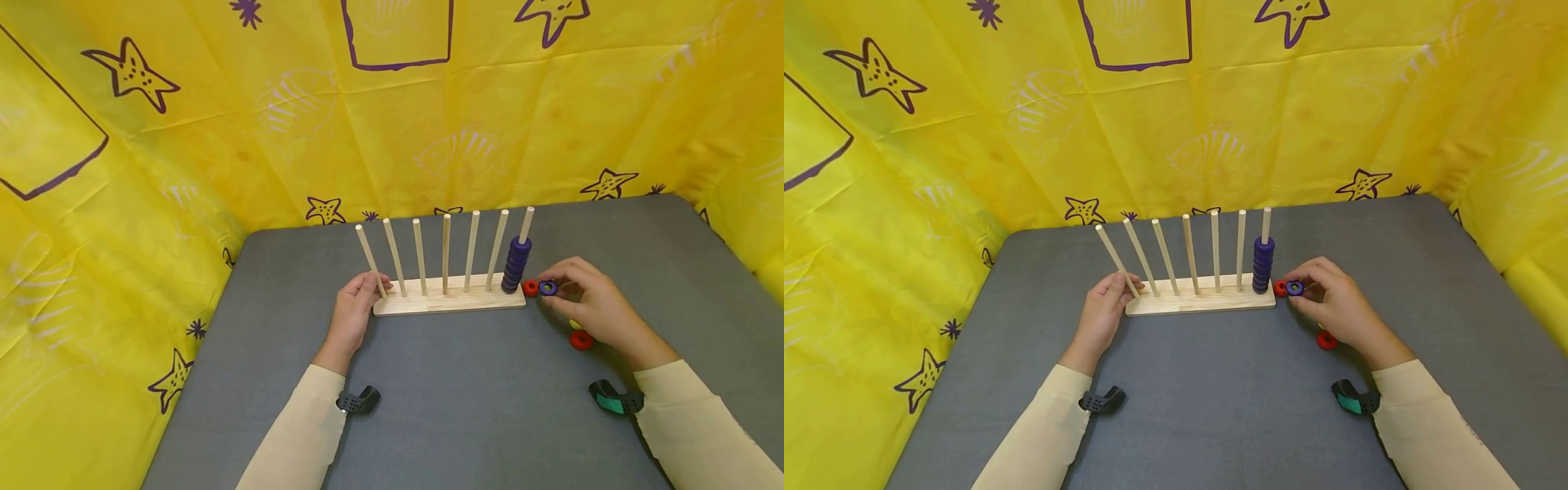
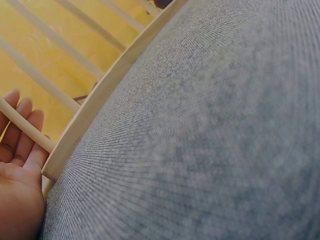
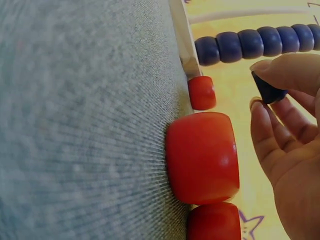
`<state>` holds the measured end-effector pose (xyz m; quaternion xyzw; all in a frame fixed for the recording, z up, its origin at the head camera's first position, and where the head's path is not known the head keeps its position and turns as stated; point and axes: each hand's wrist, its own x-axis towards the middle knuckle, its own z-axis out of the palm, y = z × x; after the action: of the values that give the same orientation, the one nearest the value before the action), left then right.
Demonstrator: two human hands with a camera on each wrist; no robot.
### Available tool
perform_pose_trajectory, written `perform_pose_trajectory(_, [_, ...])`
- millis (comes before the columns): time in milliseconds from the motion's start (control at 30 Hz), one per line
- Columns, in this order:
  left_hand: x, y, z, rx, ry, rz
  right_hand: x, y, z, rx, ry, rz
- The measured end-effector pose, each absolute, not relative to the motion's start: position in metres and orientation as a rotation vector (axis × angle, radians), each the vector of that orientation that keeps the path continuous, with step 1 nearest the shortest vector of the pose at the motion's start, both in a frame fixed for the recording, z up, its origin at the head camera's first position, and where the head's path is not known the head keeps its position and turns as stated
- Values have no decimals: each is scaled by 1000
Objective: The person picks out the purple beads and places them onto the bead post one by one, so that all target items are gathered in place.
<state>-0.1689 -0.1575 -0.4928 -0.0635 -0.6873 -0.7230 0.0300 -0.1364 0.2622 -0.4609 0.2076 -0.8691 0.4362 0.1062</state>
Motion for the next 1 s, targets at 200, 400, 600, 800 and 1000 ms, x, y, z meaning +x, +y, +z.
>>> perform_pose_trajectory(200, [-170, -157, -494, -205, -2112, -2234, -136, 262, -458, 574, -2541, 1295])
perform_pose_trajectory(400, [-169, -158, -494, -194, -2128, -2220, -133, 261, -451, 533, -2516, 1310])
perform_pose_trajectory(600, [-169, -158, -494, -218, -2084, -2251, -129, 257, -440, 556, -2456, 1346])
perform_pose_trajectory(800, [-169, -158, -494, -232, -2054, -2277, -126, 254, -432, 621, -2377, 1351])
perform_pose_trajectory(1000, [-169, -158, -494, -224, -2064, -2272, -122, 250, -422, 635, -2340, 1350])
